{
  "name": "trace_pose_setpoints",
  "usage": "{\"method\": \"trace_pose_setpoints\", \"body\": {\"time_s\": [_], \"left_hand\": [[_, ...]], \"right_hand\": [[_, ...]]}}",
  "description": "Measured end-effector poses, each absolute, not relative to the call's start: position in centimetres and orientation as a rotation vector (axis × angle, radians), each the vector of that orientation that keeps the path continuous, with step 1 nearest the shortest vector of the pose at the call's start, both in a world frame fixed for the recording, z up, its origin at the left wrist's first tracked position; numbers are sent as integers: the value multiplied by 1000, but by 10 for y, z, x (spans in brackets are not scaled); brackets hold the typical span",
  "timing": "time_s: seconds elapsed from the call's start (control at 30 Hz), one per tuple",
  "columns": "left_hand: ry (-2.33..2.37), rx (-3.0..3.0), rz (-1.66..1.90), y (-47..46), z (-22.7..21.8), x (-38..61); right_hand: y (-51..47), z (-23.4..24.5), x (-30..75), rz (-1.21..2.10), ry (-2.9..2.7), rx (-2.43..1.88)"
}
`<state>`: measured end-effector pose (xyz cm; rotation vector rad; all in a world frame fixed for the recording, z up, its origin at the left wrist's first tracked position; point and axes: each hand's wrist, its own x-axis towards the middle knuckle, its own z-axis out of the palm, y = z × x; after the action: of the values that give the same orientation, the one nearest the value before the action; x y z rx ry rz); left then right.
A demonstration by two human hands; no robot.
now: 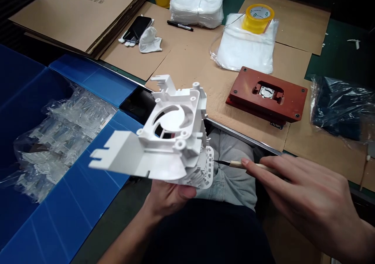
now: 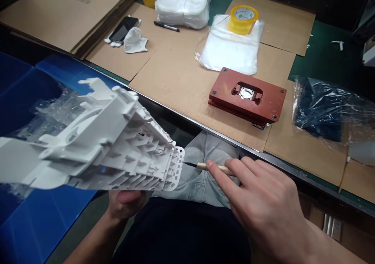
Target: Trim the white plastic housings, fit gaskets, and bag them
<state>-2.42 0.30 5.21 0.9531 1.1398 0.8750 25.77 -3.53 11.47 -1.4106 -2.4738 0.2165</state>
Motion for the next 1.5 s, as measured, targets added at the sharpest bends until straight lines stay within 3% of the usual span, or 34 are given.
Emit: {"method": "trace_pose_setpoints", "body": {"time_s": [0.17, 0.53, 0.67, 0.87, 1.0, 1.17, 1.5], "left_hand": [[1131, 1369, 974, 8, 55, -17], [1058, 1355, 815, 10, 57, -9], [1105, 1035, 906, 6, 48, -2], [929, 441, 899, 16, 51, 10], [846, 343, 795, 20, 51, 11], [851, 283, 702, 22, 52, 11], [511, 19, 307, 17, 47, 9]], "right_hand": [[-36, 108, 255, 217, -2504, -1411], [-27, 97, 269, 105, -2323, -1526], [-20, 84, 273, 362, -2053, -1735], [-22, 61, 263, 1164, -1438, -1824], [-22, 54, 257, 1298, -1323, -1770], [-23, 56, 253, 1229, -1316, -1741], [-8, 72, 266, 746, -1884, -1612]]}}
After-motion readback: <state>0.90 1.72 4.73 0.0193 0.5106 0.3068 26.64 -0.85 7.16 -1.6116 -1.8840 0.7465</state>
